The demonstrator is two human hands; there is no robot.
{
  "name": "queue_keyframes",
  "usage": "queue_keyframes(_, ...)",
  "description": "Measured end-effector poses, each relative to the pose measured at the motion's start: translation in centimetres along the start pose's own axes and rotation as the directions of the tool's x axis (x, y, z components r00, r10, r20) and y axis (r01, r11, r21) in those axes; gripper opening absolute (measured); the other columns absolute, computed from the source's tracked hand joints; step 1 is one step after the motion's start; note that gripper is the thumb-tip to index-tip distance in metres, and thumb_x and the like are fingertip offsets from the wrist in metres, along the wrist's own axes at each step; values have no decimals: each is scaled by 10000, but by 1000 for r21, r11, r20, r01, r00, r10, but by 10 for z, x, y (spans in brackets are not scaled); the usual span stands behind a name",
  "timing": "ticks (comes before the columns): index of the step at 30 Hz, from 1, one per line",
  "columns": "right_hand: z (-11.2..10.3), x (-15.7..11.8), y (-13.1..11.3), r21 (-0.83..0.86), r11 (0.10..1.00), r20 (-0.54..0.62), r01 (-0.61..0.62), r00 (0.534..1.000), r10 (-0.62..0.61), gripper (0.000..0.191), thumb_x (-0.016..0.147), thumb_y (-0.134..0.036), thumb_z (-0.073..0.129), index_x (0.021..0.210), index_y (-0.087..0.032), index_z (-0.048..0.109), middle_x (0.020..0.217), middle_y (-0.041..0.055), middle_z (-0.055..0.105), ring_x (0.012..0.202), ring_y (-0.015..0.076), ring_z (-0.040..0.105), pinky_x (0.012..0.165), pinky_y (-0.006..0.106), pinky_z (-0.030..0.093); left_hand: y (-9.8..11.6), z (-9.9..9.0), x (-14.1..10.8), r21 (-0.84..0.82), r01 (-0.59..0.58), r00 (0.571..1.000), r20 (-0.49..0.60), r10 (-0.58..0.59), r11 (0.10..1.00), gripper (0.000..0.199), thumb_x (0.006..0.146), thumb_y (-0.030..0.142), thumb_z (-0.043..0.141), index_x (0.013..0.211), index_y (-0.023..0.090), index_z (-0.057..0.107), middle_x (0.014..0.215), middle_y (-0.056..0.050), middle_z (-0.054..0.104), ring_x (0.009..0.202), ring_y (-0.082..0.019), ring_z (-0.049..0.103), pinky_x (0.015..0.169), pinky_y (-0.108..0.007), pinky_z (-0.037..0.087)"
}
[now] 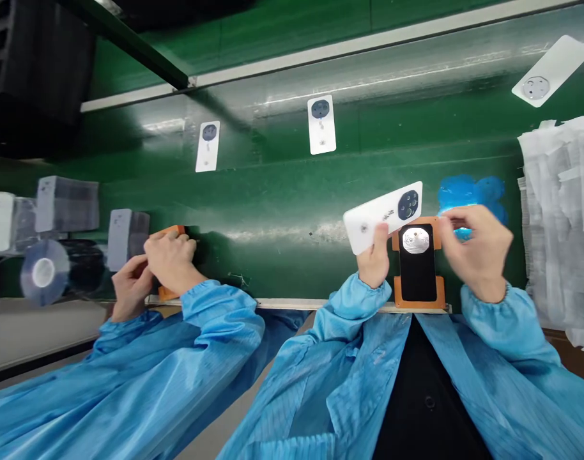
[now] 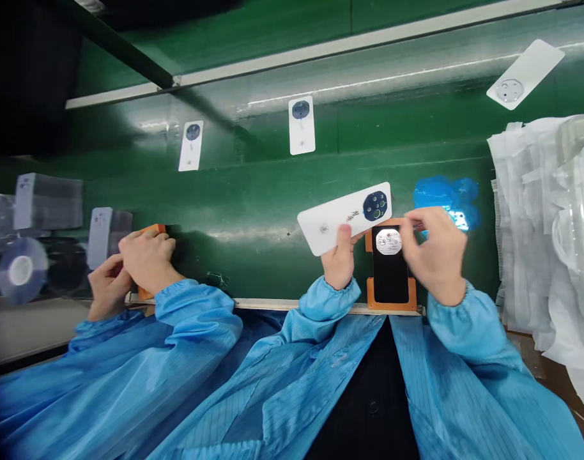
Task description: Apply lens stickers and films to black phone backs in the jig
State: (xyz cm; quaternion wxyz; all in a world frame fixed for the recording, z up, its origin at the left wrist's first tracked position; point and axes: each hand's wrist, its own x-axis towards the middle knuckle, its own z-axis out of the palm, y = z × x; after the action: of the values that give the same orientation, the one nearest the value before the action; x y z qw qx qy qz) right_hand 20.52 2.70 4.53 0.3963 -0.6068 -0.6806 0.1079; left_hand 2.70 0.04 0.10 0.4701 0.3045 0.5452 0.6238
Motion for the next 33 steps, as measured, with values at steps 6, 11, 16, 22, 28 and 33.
queue_keyframes(6,31,-13,-33,-41,992,-30,118,992,-119,132,990,-205,582,948,-203,707,935,62,787,826,188,730,725,314,558,-7,10,-20,202,-376,899,317,303,904,414,1068,447,548,1330,184,733,1318,-108,753,1228,-267,729,1112,-412,590)
queue_keyframes(11,35,-11,-32,-63,994,-54,91,994,-95,181,957,-186,555,801,-218,642,776,25,725,699,159,659,634,297,484,-4,14,-25,175,-356,896,341,282,918,445,1049,461,582,1404,212,683,1419,-97,699,1317,-294,678,1152,-453,563)
queue_keyframes(16,19,8,19,-213,949,45,-230,968,245,69,815,-198,595,754,-217,619,764,35,689,711,187,627,698,340,469,1,7,-5,-91,123,991,69,-117,988,623,929,624,709,1393,210,670,1270,-102,769,1129,-296,769,981,-439,665)
queue_keyframes(22,-24,20,103,-415,823,107,-388,878,468,229,783,-275,656,583,-262,547,534,-6,522,582,212,530,720,427,482,25,-22,10,29,63,991,119,-66,998,555,956,572,700,1389,225,676,1324,-102,751,1185,-289,750,969,-423,677)
queue_keyframes(28,-58,-12,66,-237,954,130,-183,967,218,119,908,-314,629,936,-242,719,837,43,749,713,228,696,762,427,583,41,-38,-14,284,-792,520,777,354,541,431,1061,192,540,1490,203,588,1451,-124,673,1394,-274,623,1163,-475,571)
queue_keyframes(33,-52,-46,22,75,953,434,294,851,-297,374,960,-153,602,1315,-222,697,1315,108,730,1177,265,720,1012,439,614,27,-34,-20,272,-958,287,908,304,93,382,1045,125,536,1422,124,595,1366,-151,720,1404,-274,612,1143,-411,581)
